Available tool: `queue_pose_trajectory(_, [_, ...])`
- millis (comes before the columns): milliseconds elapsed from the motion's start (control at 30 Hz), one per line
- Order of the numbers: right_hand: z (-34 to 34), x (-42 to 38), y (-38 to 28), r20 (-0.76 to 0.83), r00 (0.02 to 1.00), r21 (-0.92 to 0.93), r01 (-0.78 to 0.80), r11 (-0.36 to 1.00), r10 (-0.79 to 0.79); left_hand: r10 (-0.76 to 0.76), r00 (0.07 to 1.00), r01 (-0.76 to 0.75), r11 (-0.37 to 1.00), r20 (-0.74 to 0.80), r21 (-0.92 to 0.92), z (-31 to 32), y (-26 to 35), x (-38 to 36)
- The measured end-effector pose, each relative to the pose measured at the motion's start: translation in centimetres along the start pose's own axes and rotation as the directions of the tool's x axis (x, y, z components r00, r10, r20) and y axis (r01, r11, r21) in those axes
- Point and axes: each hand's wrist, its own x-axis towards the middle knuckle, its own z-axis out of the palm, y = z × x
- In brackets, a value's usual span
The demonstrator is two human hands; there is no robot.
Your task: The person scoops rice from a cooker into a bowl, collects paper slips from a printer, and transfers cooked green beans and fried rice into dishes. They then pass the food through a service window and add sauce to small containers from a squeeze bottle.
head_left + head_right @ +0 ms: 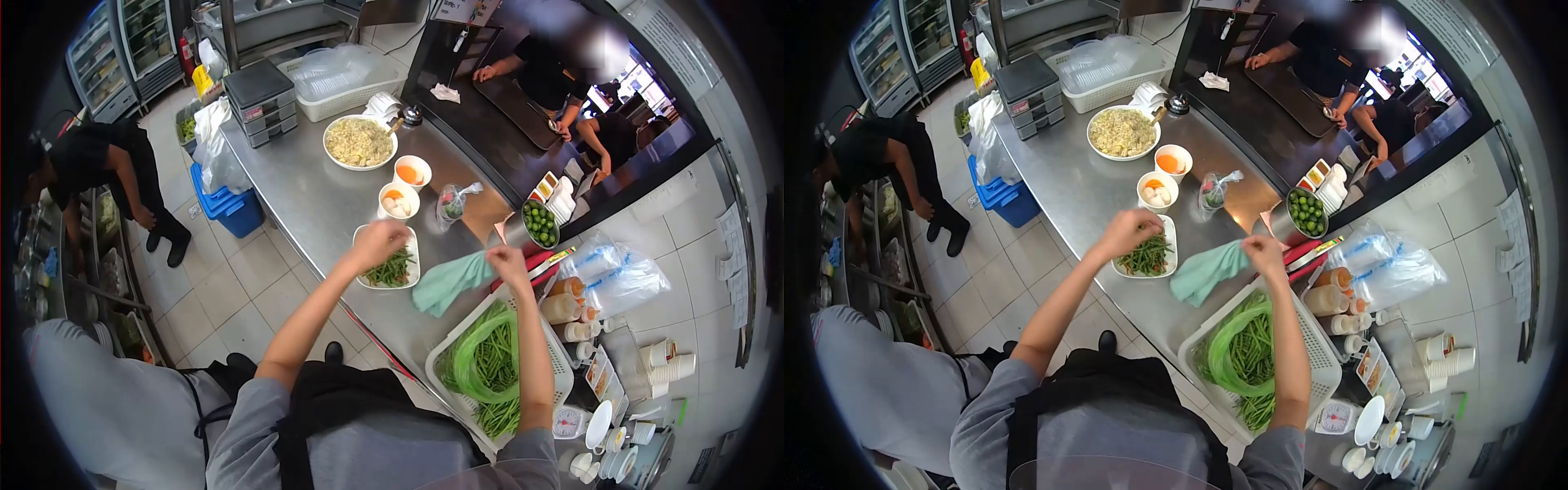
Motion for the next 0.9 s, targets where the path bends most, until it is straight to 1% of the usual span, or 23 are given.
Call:
queue_pose_trajectory(33, [-0.1, 1.1, 0.8, -0.101, 0.992, 0.044, -0.074, 0.996, 0.078, -0.036, 0.998, 0.044, 0.984, -0.048, 0.171, -0.9, -1.6, 0.5])
queue_pose_trajectory(67, [0.6, 2.5, 2.3, -0.150, 0.988, 0.001, -0.043, 0.999, 0.042, -0.052, 0.996, 0.072, 0.930, -0.066, 0.360, -1.2, -3.2, 0.9])
queue_pose_trajectory(100, [1.5, 4.3, 4.2, -0.195, 0.981, -0.044, -0.009, 0.999, 0.000, -0.062, 0.994, 0.101, 0.839, -0.089, 0.535, -1.2, -4.8, 1.3])
queue_pose_trajectory(133, [2.1, 5.6, 5.0, -0.236, 0.970, -0.089, 0.028, 0.996, -0.049, -0.099, 0.993, 0.117, 0.818, -0.062, 0.564, -0.5, -6.5, 2.0])
queue_pose_trajectory(200, [6.1, 6.7, 4.0, -0.217, 0.957, -0.200, 0.151, 0.968, -0.194, -0.176, 0.984, 0.147, 0.767, -0.015, 0.625, 0.7, -9.1, 2.9])
queue_pose_trajectory(267, [10.0, 9.4, 6.2, -0.115, 0.974, -0.251, 0.161, 0.954, -0.195, -0.158, 0.987, 0.107, 0.730, 0.014, 0.675, 1.2, -8.7, 3.2])
queue_pose_trajectory(300, [11.8, 9.3, 5.1, -0.098, 0.970, -0.209, 0.198, 0.958, -0.222, -0.147, 0.989, 0.082, 0.706, 0.032, 0.704, 1.4, -8.5, 3.4])
queue_pose_trajectory(333, [13.4, 9.0, 3.4, -0.085, 0.965, -0.165, 0.233, 0.958, -0.250, -0.103, 0.995, 0.069, 0.704, 0.006, 0.706, 1.4, -8.5, 3.5])
queue_pose_trajectory(367, [14.5, 9.0, 2.8, -0.006, 0.964, -0.128, 0.263, 0.956, -0.266, -0.114, 0.993, 0.080, 0.700, 0.001, 0.710, 1.3, -8.5, 3.6])
queue_pose_trajectory(433, [15.3, 8.0, 0.6, 0.103, 0.956, -0.189, 0.289, 0.938, -0.274, -0.142, 0.990, 0.112, 0.699, -0.016, 0.706, 1.5, -8.3, 3.6])
queue_pose_trajectory(533, [15.3, 8.2, 0.7, 0.160, 0.898, -0.340, 0.439, 0.832, -0.409, -0.093, 0.994, 0.106, 0.672, -0.059, 0.733, 1.7, -8.2, 3.2])
queue_pose_trajectory(633, [14.8, 8.2, 0.9, 0.262, 0.886, -0.237, 0.444, 0.864, -0.383, -0.114, 0.993, 0.095, 0.694, -0.022, 0.714, 1.5, -8.2, 2.9])
queue_pose_trajectory(733, [14.6, 8.0, 0.8, 0.257, 0.776, -0.267, 0.629, 0.730, -0.576, -0.045, 0.999, 0.028, 0.717, 0.005, 0.697, 1.5, -8.3, 2.4])
queue_pose_trajectory(833, [14.3, 7.2, 0.5, 0.406, 0.680, -0.445, 0.731, 0.518, -0.611, -0.057, 0.998, 0.017, 0.713, 0.033, 0.701, 1.3, -8.3, 2.3])
queue_pose_trajectory(867, [13.8, 6.6, 0.0, 0.511, 0.671, -0.522, 0.738, 0.426, -0.536, -0.048, 0.998, 0.011, 0.722, 0.034, 0.691, 1.2, -8.3, 2.2])
queue_pose_trajectory(900, [13.6, 6.3, 0.3, 0.544, 0.643, -0.536, 0.761, 0.366, -0.539, -0.037, 0.999, 0.003, 0.733, 0.035, 0.681, 1.1, -8.4, 2.2])
